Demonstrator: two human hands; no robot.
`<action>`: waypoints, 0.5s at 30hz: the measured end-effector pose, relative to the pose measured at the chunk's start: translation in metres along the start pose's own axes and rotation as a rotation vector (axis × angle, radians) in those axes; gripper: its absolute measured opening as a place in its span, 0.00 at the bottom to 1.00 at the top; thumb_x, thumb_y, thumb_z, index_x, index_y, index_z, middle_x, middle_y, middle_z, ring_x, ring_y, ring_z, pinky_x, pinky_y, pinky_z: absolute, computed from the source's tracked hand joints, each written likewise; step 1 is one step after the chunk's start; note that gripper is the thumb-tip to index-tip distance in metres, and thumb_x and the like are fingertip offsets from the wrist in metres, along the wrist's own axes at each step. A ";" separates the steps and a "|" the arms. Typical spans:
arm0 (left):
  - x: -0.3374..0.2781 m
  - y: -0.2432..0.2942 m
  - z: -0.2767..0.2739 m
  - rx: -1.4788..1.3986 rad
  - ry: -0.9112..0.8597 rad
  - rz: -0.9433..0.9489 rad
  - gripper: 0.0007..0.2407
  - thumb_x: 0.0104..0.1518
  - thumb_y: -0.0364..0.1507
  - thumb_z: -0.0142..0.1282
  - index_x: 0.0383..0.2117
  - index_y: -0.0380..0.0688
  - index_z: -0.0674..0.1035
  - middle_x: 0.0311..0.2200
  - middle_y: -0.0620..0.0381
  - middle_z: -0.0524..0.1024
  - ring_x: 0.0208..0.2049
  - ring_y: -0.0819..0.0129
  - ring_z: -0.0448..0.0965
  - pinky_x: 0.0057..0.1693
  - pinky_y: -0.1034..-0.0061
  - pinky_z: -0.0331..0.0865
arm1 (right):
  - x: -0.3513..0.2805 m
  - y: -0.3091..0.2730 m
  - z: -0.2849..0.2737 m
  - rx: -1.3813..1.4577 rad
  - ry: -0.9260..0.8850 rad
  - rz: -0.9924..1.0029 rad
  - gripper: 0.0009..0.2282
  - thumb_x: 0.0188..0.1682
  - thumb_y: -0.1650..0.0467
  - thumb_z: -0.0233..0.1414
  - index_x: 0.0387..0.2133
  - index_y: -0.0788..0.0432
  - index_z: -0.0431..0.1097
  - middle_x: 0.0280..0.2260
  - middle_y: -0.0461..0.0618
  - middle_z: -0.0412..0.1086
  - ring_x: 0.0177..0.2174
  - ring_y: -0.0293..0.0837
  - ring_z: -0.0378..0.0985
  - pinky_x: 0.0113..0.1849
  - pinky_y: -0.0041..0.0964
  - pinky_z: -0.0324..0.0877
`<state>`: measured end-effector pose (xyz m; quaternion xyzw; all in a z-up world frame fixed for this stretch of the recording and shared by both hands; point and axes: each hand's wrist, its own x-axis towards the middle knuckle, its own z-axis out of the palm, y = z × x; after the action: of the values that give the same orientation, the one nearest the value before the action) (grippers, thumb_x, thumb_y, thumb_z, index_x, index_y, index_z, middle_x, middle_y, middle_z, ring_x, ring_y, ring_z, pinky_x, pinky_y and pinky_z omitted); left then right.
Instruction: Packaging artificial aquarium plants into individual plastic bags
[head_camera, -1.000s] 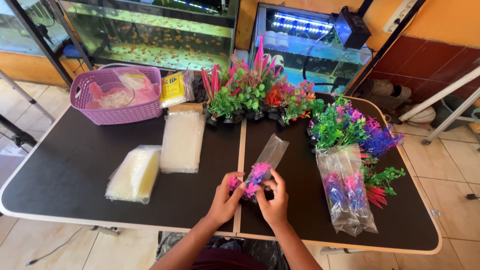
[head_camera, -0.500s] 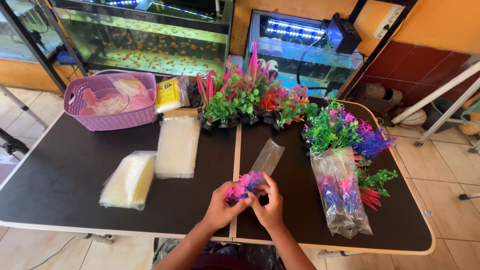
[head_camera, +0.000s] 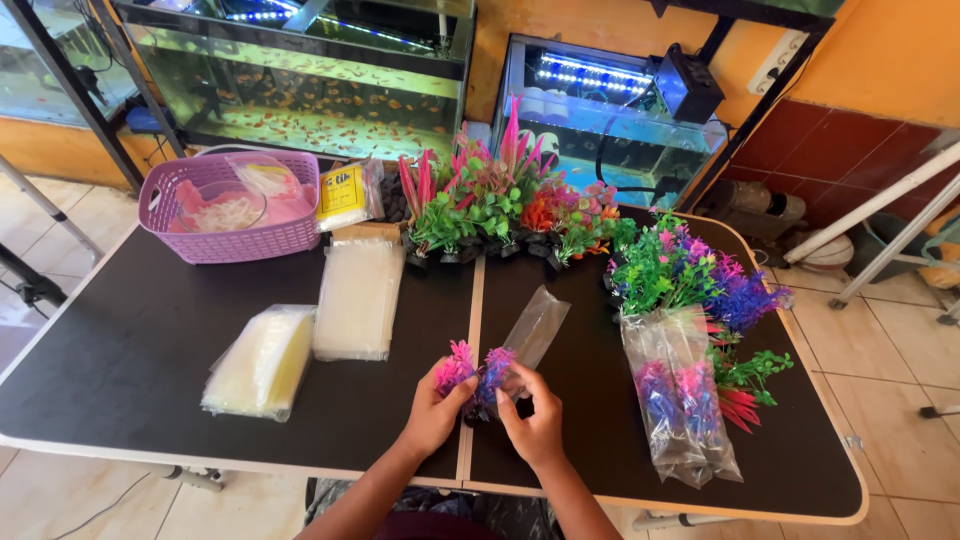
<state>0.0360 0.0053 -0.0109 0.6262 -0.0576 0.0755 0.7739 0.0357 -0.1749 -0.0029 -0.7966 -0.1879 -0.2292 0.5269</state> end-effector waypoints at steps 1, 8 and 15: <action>-0.001 0.000 0.000 -0.001 0.001 -0.002 0.04 0.61 0.30 0.59 0.30 0.48 0.77 0.27 0.66 0.73 0.30 0.76 0.71 0.41 0.78 0.67 | 0.000 -0.003 -0.001 -0.001 -0.002 0.002 0.19 0.47 0.69 0.58 0.54 0.57 0.71 0.34 0.45 0.79 0.34 0.38 0.83 0.39 0.34 0.73; 0.000 0.007 0.002 0.008 0.037 -0.021 0.08 0.60 0.32 0.59 0.38 0.43 0.83 0.33 0.61 0.81 0.37 0.73 0.79 0.48 0.76 0.73 | 0.005 -0.018 -0.001 -0.032 0.047 -0.173 0.18 0.46 0.71 0.60 0.49 0.59 0.65 0.43 0.52 0.71 0.32 0.40 0.75 0.38 0.34 0.72; 0.000 0.013 0.001 -0.028 0.034 -0.004 0.03 0.60 0.29 0.59 0.31 0.46 0.79 0.28 0.65 0.75 0.31 0.76 0.72 0.41 0.78 0.68 | 0.010 -0.023 -0.002 -0.116 -0.020 -0.294 0.06 0.51 0.70 0.56 0.34 0.60 0.76 0.48 0.58 0.66 0.38 0.49 0.77 0.42 0.42 0.76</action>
<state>0.0331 0.0068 0.0014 0.6142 -0.0442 0.0837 0.7835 0.0308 -0.1676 0.0205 -0.7918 -0.2941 -0.3066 0.4388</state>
